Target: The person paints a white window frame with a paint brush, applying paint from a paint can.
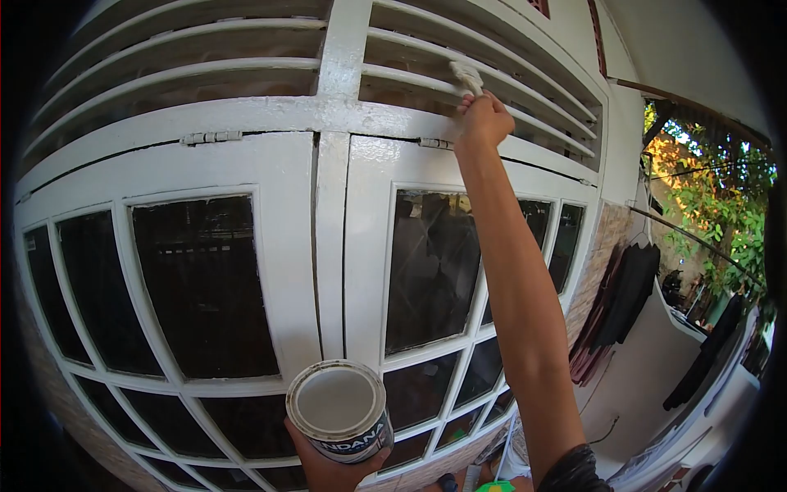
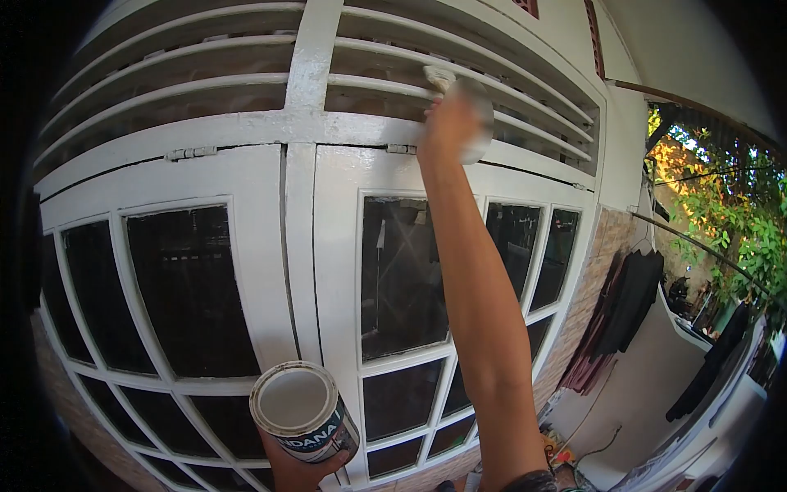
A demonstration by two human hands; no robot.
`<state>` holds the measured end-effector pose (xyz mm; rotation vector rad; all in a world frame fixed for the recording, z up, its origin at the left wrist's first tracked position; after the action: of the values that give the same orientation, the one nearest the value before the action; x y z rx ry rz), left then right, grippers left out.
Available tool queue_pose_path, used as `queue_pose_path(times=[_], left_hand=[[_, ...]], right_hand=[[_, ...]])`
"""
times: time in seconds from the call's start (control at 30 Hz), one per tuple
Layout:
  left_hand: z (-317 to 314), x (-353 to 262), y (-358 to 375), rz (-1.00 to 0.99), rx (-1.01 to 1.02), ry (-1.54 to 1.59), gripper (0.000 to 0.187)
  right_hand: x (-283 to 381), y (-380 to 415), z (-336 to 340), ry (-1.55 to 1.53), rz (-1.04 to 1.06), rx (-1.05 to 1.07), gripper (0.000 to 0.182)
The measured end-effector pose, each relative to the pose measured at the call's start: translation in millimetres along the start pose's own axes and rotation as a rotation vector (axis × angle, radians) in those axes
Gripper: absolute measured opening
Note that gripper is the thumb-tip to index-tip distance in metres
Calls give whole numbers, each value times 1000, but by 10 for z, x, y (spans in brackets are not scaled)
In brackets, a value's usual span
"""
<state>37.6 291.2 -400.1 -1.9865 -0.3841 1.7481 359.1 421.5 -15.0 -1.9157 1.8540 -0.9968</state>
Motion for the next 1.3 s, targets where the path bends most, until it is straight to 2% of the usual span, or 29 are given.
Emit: queue_pose_path(times=[0.2,0.3,0.37,0.43,0.57,0.67,0.8,0.9,1.03,1.23,1.3], left_hand=[[113,108,45,27,-70,66,126],[178,97,44,20,-73,5,127],[192,8,13,-21,-57,-88,127],[172,90,24,17,-76,44,127],[174,152,43,62,-74,59,127],[165,132,30,65,-81,131,126],[242,-1,-4,-14,-57,-25,127],[312,17,13,10,-67,-21,127],[373,22,23,49,-77,10,126],[350,114,68,84,-107,108,125],[325,100,63,95,-109,135,124]], right_hand=[[-123,403,-493,-49,-83,244,27],[-76,605,-591,68,-97,425,25],[-82,568,-560,1,-112,311,26],[-129,396,-445,-137,-157,138,28],[-189,195,-297,-192,-133,-87,31],[-83,422,-294,-150,-88,-270,29],[-63,329,-125,-184,-140,-423,34],[-34,271,-77,-99,-57,-336,32],[68,227,-120,-18,-193,-243,21],[120,339,-356,-49,-277,-93,17],[133,431,-534,-45,-292,77,21]])
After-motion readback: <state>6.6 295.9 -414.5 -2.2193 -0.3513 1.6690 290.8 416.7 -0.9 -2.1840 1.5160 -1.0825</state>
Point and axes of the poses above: each hand's wrist, its own y-axis away from the middle knuckle, its own z-axis out of the back of the hand, x = y × z, the point moved 5 cm from there along -y, towards the middle knuckle, and after that the axes turned 1 degree about x, right-handed, at the moved point
